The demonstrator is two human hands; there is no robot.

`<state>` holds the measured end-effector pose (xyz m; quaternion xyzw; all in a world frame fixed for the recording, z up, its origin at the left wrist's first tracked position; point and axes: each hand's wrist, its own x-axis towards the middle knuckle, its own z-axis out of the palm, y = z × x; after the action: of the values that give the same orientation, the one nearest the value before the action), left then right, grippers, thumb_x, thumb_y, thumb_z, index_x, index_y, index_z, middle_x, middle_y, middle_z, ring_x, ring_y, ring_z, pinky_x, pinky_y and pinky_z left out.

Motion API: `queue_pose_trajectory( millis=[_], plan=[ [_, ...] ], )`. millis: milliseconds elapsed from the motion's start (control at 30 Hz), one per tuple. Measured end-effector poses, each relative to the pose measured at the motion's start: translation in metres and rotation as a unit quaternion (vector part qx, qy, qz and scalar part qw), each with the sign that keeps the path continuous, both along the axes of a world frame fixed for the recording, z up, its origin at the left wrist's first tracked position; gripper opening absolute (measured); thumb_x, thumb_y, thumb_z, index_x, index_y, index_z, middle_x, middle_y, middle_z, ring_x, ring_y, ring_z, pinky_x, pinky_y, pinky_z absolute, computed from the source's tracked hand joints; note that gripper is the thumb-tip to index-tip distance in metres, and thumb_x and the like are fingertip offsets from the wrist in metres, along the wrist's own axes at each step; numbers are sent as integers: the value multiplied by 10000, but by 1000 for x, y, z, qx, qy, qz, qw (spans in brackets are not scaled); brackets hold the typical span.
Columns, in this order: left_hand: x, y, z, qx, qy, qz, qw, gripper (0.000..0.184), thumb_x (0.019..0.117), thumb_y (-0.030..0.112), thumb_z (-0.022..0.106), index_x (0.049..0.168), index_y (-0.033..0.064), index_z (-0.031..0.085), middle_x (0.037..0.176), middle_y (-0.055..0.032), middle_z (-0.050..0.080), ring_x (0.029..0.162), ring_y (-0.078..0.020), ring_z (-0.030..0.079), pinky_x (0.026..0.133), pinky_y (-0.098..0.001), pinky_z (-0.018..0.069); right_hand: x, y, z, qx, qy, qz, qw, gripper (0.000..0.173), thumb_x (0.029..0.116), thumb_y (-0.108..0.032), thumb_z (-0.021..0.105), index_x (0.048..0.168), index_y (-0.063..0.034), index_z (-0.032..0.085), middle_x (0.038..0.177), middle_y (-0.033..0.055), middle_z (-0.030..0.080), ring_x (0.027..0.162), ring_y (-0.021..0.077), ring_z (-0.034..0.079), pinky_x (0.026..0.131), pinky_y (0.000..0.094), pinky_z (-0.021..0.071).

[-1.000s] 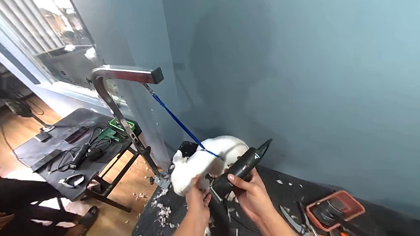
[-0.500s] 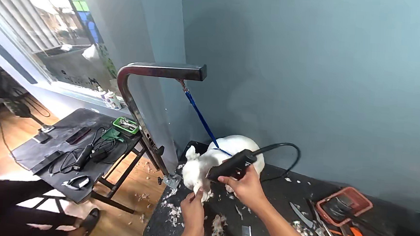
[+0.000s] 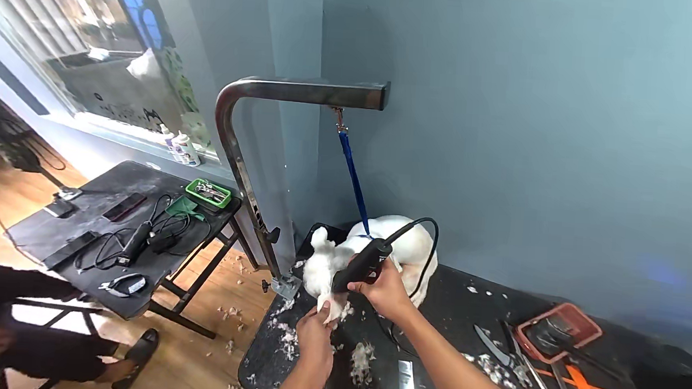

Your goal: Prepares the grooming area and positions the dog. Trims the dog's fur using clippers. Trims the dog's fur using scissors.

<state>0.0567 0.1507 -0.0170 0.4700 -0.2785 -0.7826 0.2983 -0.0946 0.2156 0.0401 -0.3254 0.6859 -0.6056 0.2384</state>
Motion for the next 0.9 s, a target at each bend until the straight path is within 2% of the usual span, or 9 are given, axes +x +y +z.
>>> queue_pose_trajectory(
  millis=[100,333,433,467,533,567,633,733,900],
  plan=[
    [0,-3,1,38,28,2,999,282,1050,75,543,1251,-121,568,1157,-245,664,961,-292,705,853,-417,609,2,1,-7,-3,-2,11,1000,768,656,57,885,1315,-43,503,1128,68,724,1020,178,733,883,368,652],
    [3,-5,1,64,25,-5,998,289,1065,123,523,1220,-111,593,1063,-247,701,892,-297,725,819,-415,617,23,16,-30,6,-2,21,1000,718,665,-1,898,1278,-38,525,1116,44,736,1034,156,729,930,356,638],
    [2,-7,-3,32,3,-33,999,260,1056,153,550,1129,-75,651,1007,-198,711,879,-254,701,797,-403,591,29,28,-27,82,19,72,994,729,669,-59,904,1297,-40,534,1143,41,725,1064,127,714,966,340,615],
    [1,-7,-4,21,-2,-39,999,243,1051,149,556,1086,-66,662,988,-184,711,878,-242,694,792,-398,582,25,31,-16,133,30,116,984,754,674,-78,907,1328,-48,533,1170,42,713,1093,122,696,994,342,590],
    [4,-6,-8,19,4,-45,999,225,1052,119,546,1087,-77,649,1012,-188,709,907,-241,698,821,-391,585,15,35,10,191,40,184,963,768,681,-58,913,1355,-62,545,1182,61,704,1095,146,688,990,374,579],
    [5,-7,-10,22,15,-41,999,226,1050,104,547,1112,-92,640,1021,-198,707,905,-250,707,829,-394,599,11,34,18,178,45,174,967,740,677,-51,918,1329,-56,567,1141,68,718,1048,161,708,949,389,605],
    [5,-7,-14,33,42,-27,998,239,1043,76,555,1172,-114,621,1063,-227,702,916,-282,722,852,-419,616,8,25,24,96,76,77,990,722,659,-65,941,1279,-40,570,1074,67,730,985,166,725,893,399,630],
    [3,-1,-17,41,68,-3,997,249,1035,58,567,1204,-120,609,1088,-244,699,924,-307,728,863,-441,620,10,-2,21,-3,123,-34,992,777,664,-27,935,1315,-46,512,1115,73,723,1015,174,729,871,407,652],
    [2,-1,-16,37,78,7,996,201,1036,19,531,1146,-116,630,1025,-231,706,894,-294,724,851,-432,618,20,-30,14,59,158,-16,986,796,716,-66,892,1393,-98,473,1123,71,721,980,181,736,835,441,646]
  ],
)
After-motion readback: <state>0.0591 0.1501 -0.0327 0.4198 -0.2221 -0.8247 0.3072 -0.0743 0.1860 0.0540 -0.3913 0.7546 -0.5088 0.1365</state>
